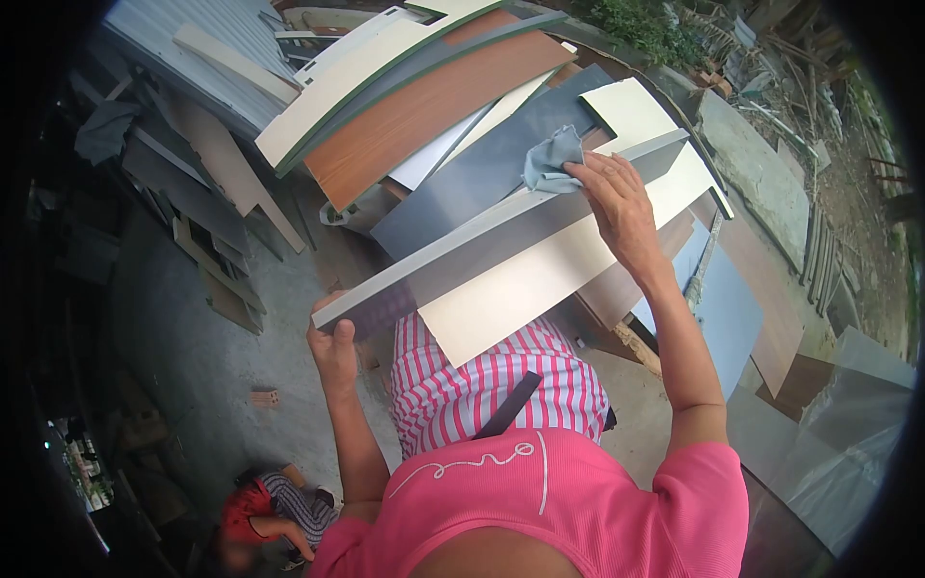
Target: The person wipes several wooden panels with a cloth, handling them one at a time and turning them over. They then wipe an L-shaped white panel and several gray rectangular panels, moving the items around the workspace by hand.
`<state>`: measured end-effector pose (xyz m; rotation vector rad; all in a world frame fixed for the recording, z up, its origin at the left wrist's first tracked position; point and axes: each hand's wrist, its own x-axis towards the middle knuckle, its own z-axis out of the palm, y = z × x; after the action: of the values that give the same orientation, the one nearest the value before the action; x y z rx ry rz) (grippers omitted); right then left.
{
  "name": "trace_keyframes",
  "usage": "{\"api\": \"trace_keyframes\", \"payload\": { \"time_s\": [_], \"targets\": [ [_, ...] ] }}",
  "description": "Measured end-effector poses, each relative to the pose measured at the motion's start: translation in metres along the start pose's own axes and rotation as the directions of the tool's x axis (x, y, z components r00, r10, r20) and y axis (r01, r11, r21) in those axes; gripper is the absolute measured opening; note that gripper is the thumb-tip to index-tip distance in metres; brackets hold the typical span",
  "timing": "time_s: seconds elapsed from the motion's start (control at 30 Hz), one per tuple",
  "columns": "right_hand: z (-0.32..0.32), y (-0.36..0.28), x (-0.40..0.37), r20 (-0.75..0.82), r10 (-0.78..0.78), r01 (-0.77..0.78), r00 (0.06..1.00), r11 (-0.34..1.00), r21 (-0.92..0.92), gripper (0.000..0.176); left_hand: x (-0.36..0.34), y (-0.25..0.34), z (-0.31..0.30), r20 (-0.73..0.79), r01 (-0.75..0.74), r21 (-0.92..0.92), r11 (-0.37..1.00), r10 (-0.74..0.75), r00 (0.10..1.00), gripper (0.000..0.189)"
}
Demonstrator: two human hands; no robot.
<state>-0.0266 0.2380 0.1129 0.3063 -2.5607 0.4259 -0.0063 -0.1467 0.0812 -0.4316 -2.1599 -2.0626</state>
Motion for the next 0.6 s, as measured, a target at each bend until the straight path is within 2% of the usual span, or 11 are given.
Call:
{"api": "trace_keyframes", "payload": {
  "time_s": [0.2,0.33,0.47,0.53,0.6],
  "targets": [
    [-0.006,0.071,-0.013,-0.117,0.092,-0.109,0.989,0.983,-0.148,0.031,0.000,0.002,-0.003,0.027,0.025,0.007,1.000,-0.025,0.999,0.041],
    [-0.010,0.107,-0.024,-0.170,0.194,-0.222,0.966,0.960,-0.168,0.030,-0.001,0.005,-0.005,0.056,0.047,0.040,0.998,-0.049,0.997,0.039],
    [-0.014,0.141,-0.037,-0.197,0.179,-0.217,0.964,0.957,-0.193,0.028,-0.002,0.008,-0.007,0.111,0.032,0.036,0.999,-0.035,0.993,0.037],
    [-0.017,0.147,-0.042,-0.207,0.374,-0.413,0.904,0.890,-0.193,0.027,-0.002,0.005,-0.010,0.181,-0.008,0.043,0.999,0.000,0.984,0.035],
    [-0.016,0.160,-0.053,-0.238,0.418,-0.454,0.877,0.882,-0.124,0.028,-0.005,0.008,-0.010,0.196,-0.009,0.073,0.997,-0.005,0.981,0.034]
  ]
}}
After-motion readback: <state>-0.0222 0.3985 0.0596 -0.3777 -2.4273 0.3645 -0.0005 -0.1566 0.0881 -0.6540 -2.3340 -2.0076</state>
